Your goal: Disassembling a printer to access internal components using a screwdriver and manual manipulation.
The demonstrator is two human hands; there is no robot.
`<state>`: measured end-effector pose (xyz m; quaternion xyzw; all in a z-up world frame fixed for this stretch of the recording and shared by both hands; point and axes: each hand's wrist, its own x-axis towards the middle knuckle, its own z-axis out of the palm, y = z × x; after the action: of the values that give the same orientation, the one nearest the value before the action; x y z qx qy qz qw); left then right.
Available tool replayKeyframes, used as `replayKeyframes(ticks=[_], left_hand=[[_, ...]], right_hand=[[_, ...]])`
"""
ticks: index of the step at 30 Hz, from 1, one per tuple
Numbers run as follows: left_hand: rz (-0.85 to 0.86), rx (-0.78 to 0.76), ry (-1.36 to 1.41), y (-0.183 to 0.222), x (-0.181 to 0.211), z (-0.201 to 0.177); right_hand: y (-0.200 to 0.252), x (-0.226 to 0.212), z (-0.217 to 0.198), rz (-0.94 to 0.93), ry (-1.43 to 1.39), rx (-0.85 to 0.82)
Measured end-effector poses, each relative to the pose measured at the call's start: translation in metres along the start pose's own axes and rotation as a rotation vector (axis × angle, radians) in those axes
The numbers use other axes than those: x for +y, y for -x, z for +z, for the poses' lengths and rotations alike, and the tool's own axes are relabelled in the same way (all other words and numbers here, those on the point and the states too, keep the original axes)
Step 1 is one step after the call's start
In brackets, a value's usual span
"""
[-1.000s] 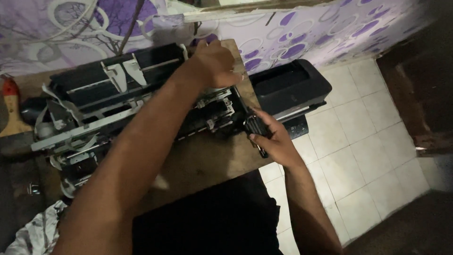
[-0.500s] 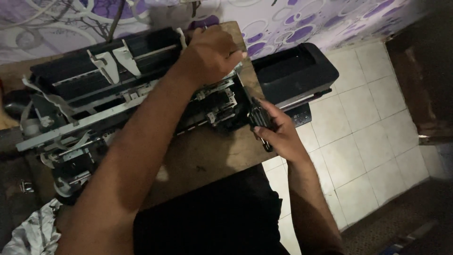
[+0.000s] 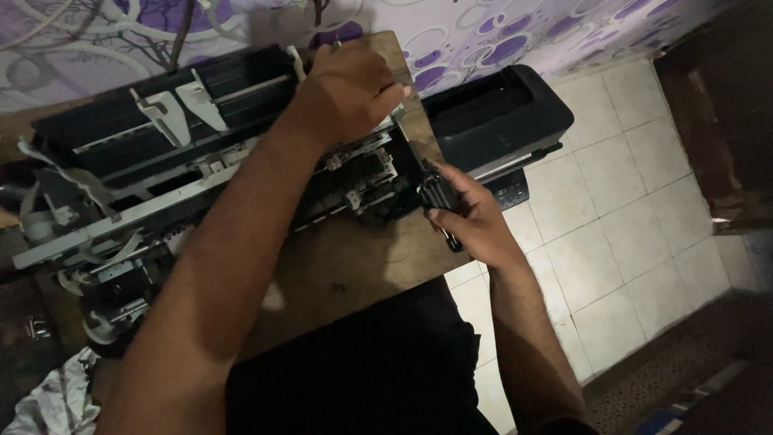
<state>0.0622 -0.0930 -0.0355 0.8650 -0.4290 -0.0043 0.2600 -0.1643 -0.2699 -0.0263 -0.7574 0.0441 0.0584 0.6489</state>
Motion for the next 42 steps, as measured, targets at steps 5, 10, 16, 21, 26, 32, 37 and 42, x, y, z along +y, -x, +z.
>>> replayKeyframes(ticks=[5,10,16,21,26,32,37,42], left_hand=[[0.0,0.031,-0.013,0.0,-0.009,0.012],[-0.034,-0.059,-0.021,-0.003,0.002,-0.002],[-0.006,-0.013,0.005,0.0,-0.006,0.007],[0.088,0.19,-0.042,-0.001,-0.027,0.036],[0.018,0.03,0.023,-0.002,-0.013,0.015],[0.035,-0.025,-0.069,-0.003,-0.008,0.008],[-0.084,-0.17,-0.042,-0.003,0.008,-0.013],[0.067,0.039,-0.006,0.006,0.003,-0.006]], right_hand=[[-0.002,0.005,-0.006,-0.061,0.085,-0.043],[-0.004,0.014,-0.008,-0.094,0.079,-0.035],[-0.008,0.013,-0.006,-0.034,-0.206,-0.03],[-0.006,0.0,-0.005,-0.014,-0.167,-0.061],[-0.003,-0.021,0.003,-0.006,-0.019,0.004],[0.001,-0.043,0.021,-0.037,0.655,0.224],[-0.003,-0.028,0.026,-0.046,1.23,0.519],[-0.007,-0.02,0.019,-0.096,1.144,0.417]])
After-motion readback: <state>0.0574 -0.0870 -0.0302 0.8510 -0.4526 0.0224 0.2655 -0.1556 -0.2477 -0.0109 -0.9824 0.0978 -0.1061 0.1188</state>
